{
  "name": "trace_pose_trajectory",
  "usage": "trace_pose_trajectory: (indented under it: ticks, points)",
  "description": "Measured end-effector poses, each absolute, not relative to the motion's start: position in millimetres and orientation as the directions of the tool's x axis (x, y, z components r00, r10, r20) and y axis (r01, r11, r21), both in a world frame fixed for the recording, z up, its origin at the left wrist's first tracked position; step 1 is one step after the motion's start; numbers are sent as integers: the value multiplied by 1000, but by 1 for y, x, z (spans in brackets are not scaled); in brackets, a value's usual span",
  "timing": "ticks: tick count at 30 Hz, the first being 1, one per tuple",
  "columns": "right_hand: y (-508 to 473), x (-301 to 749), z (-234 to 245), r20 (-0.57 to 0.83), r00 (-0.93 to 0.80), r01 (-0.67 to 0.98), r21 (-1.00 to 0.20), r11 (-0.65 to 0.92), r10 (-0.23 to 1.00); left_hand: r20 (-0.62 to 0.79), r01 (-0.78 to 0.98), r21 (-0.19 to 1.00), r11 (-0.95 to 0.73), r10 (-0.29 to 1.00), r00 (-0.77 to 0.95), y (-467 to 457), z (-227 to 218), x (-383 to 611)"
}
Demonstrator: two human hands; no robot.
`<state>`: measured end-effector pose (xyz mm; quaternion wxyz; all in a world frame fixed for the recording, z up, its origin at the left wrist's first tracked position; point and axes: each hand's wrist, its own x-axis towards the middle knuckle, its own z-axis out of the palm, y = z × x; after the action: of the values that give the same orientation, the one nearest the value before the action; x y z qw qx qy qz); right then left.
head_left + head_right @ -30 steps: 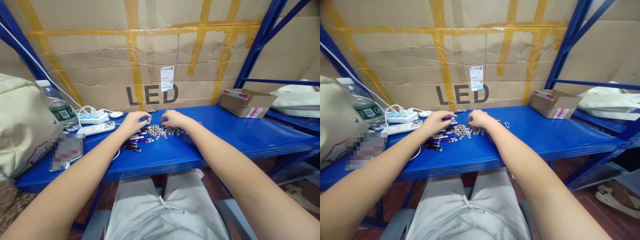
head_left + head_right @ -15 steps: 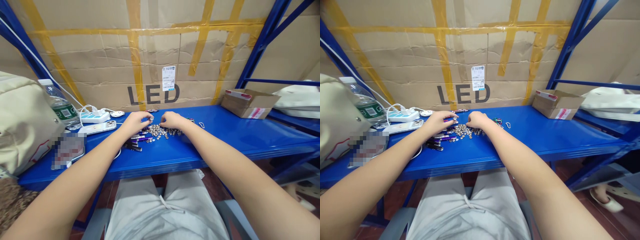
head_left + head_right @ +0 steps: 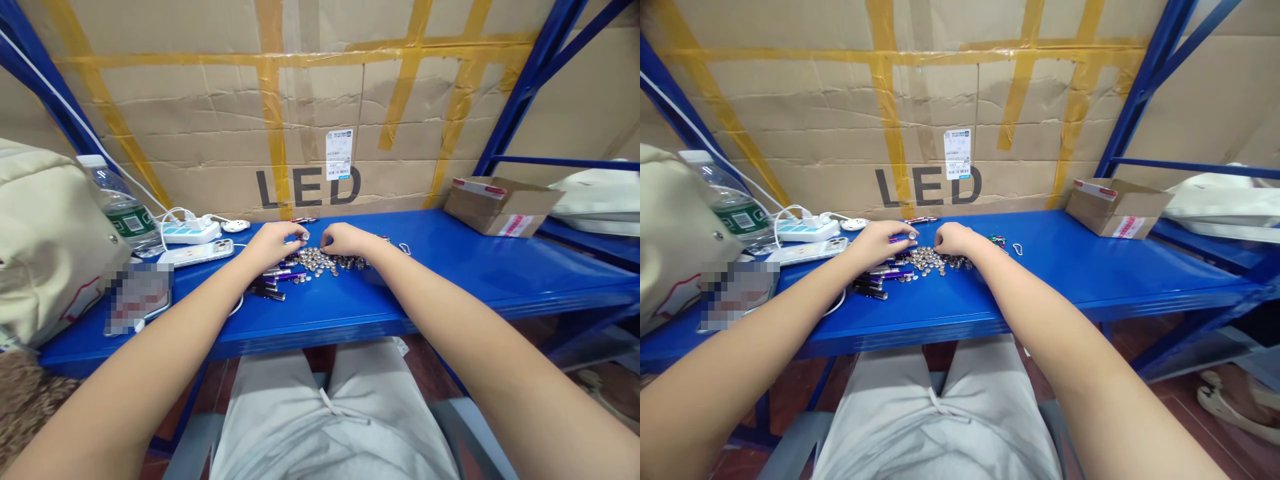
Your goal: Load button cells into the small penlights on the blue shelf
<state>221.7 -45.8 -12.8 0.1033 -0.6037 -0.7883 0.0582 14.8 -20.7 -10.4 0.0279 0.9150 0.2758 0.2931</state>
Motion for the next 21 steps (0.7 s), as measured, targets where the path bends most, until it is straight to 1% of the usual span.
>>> trace_pose_trajectory:
  ticks: [2, 4, 6, 8, 10, 12, 14, 21]
  points:
    - [-44, 222, -13, 142, -240, 943, -203, 265, 960, 515, 493, 213, -843, 526, 677, -21, -10, 15]
    - [-44, 223, -12, 270, -244, 932, -201, 303, 931, 507, 498, 219, -839, 534, 677, -22, -10, 15]
    - [-46, 223, -8, 440, -296, 877, -226, 424, 848, 498, 502, 230, -834, 544, 675, -22, -10, 15]
    - [-50, 222, -4, 587, -360, 772, -248, 585, 725, 490, 508, 248, -825, 559, 668, -21, -10, 16]
    - [-54, 219, -1, 667, -400, 670, -254, 697, 628, 482, 517, 269, -813, 578, 658, -21, -10, 16]
    - [-58, 215, 0, 686, -435, 609, -253, 752, 583, 477, 527, 282, -802, 594, 648, -21, -11, 15]
    - [-61, 212, -1, 675, -472, 579, -247, 777, 567, 482, 533, 282, -798, 598, 640, -20, -11, 15]
    - [-60, 213, -2, 659, -499, 591, -215, 777, 562, 493, 534, 291, -794, 603, 627, -22, -10, 14]
